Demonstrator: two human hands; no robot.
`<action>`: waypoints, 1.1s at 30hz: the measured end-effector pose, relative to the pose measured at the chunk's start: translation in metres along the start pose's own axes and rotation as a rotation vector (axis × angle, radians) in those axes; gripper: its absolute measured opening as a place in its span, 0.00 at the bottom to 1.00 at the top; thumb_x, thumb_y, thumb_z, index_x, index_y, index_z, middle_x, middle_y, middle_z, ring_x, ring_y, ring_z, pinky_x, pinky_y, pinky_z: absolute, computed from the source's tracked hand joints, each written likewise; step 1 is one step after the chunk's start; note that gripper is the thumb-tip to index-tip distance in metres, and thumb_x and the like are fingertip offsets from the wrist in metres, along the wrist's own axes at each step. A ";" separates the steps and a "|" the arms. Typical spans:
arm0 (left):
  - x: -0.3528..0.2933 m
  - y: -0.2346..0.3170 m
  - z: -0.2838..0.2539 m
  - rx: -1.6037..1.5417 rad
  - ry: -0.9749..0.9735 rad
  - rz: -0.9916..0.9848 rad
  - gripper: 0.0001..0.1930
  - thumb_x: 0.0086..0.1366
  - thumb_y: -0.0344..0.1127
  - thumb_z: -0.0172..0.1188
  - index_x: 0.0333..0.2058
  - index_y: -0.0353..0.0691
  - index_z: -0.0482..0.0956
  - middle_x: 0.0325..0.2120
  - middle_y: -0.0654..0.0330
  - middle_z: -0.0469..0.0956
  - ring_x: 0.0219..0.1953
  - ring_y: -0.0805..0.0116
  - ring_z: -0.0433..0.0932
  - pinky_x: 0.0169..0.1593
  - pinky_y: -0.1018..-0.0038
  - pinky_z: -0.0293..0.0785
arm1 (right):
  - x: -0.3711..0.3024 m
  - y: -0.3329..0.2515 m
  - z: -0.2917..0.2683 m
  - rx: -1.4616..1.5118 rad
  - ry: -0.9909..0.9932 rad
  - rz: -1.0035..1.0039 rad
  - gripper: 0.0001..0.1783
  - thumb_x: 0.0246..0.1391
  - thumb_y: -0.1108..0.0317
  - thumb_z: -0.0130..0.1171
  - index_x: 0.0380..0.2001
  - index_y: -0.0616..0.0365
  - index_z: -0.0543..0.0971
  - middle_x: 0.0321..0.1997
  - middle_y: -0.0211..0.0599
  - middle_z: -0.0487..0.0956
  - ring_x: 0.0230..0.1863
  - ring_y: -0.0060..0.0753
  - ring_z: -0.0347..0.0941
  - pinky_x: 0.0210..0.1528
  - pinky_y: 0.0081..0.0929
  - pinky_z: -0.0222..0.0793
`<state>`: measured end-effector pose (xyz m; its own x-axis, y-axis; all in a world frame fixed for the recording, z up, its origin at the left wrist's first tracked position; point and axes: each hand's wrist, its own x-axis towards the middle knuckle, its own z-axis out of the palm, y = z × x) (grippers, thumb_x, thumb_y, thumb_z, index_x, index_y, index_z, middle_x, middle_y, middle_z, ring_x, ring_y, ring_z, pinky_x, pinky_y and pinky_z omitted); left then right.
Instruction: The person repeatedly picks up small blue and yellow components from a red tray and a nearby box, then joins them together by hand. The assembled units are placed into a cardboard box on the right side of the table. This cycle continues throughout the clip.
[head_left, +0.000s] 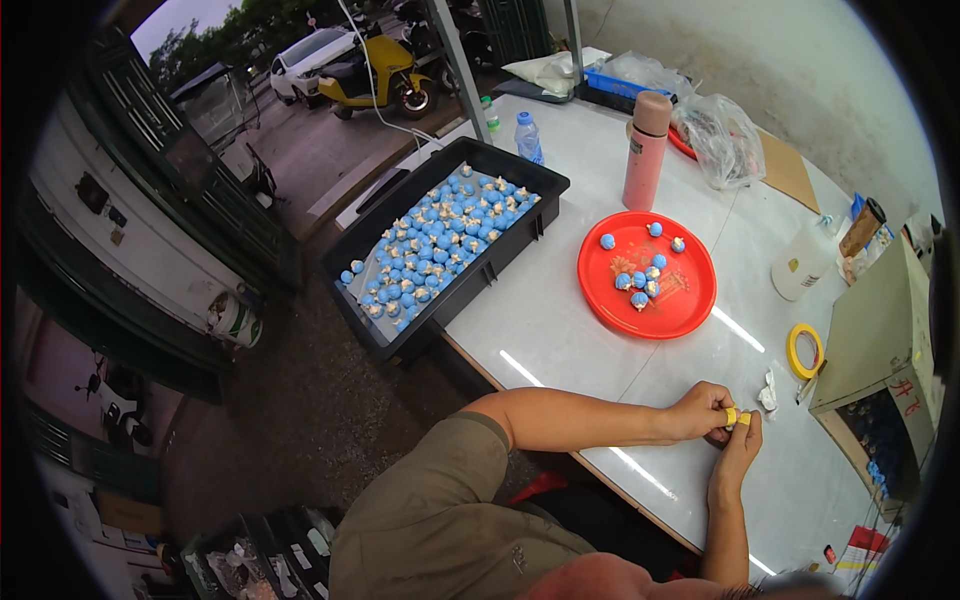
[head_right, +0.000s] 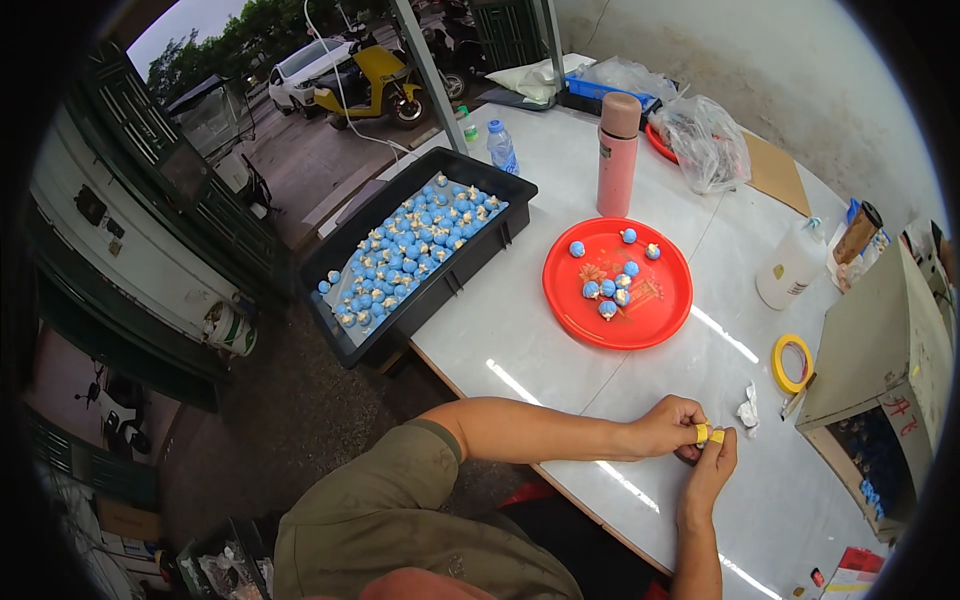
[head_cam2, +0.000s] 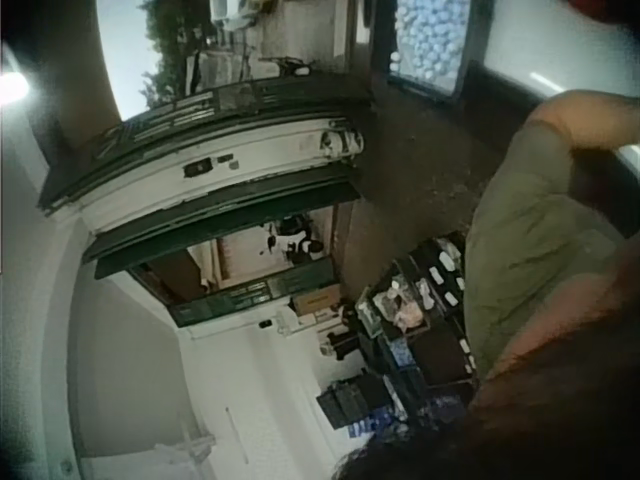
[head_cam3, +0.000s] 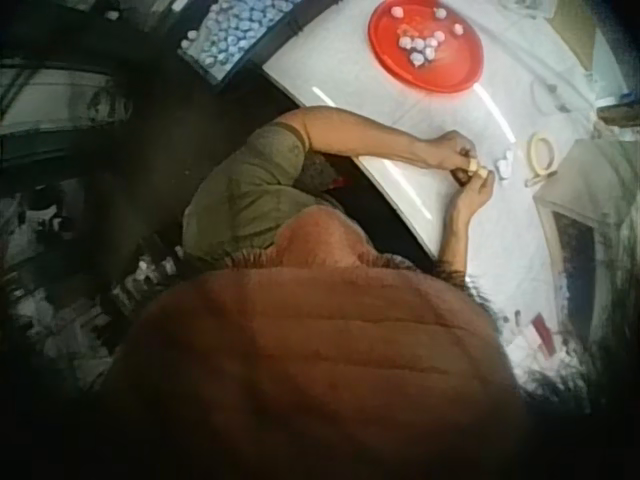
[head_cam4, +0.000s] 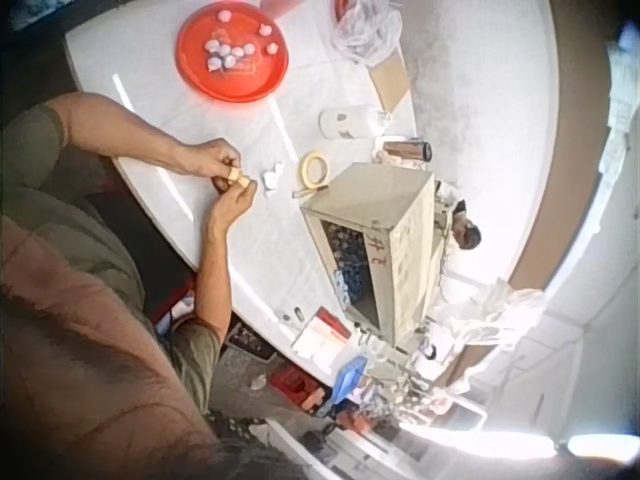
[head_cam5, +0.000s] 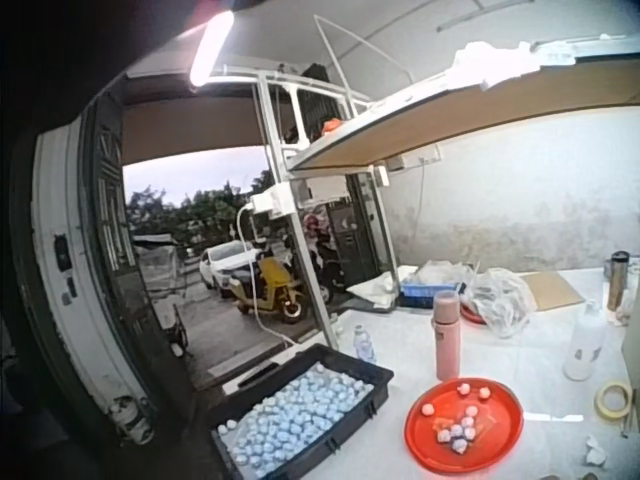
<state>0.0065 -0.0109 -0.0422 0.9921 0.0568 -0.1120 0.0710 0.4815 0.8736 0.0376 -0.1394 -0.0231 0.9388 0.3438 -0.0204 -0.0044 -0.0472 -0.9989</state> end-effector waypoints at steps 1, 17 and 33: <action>-0.001 0.001 0.001 0.003 0.003 -0.002 0.09 0.69 0.33 0.60 0.35 0.32 0.76 0.29 0.59 0.79 0.29 0.76 0.80 0.33 0.80 0.80 | 0.000 0.001 0.000 0.002 0.003 -0.002 0.13 0.68 0.69 0.43 0.26 0.53 0.60 0.26 0.21 0.59 0.30 0.13 0.54 0.32 0.18 0.54; -0.003 0.003 -0.001 0.018 0.002 -0.013 0.07 0.70 0.32 0.58 0.37 0.33 0.75 0.31 0.58 0.80 0.29 0.75 0.81 0.34 0.79 0.81 | 0.000 0.003 0.001 -0.009 0.001 -0.014 0.11 0.66 0.69 0.42 0.27 0.53 0.62 0.27 0.22 0.61 0.30 0.14 0.56 0.32 0.18 0.56; 0.013 0.001 -0.012 0.137 0.129 0.249 0.11 0.66 0.26 0.62 0.45 0.30 0.75 0.40 0.57 0.80 0.41 0.75 0.79 0.42 0.79 0.77 | 0.013 0.006 -0.013 -0.026 0.031 -0.040 0.08 0.64 0.66 0.56 0.43 0.58 0.76 0.27 0.21 0.70 0.28 0.12 0.62 0.29 0.17 0.58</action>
<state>0.0186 0.0006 -0.0478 0.9600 0.2728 0.0624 -0.1510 0.3170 0.9363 0.0547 -0.1477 -0.0283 0.9482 0.3170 0.0209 0.0415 -0.0584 -0.9974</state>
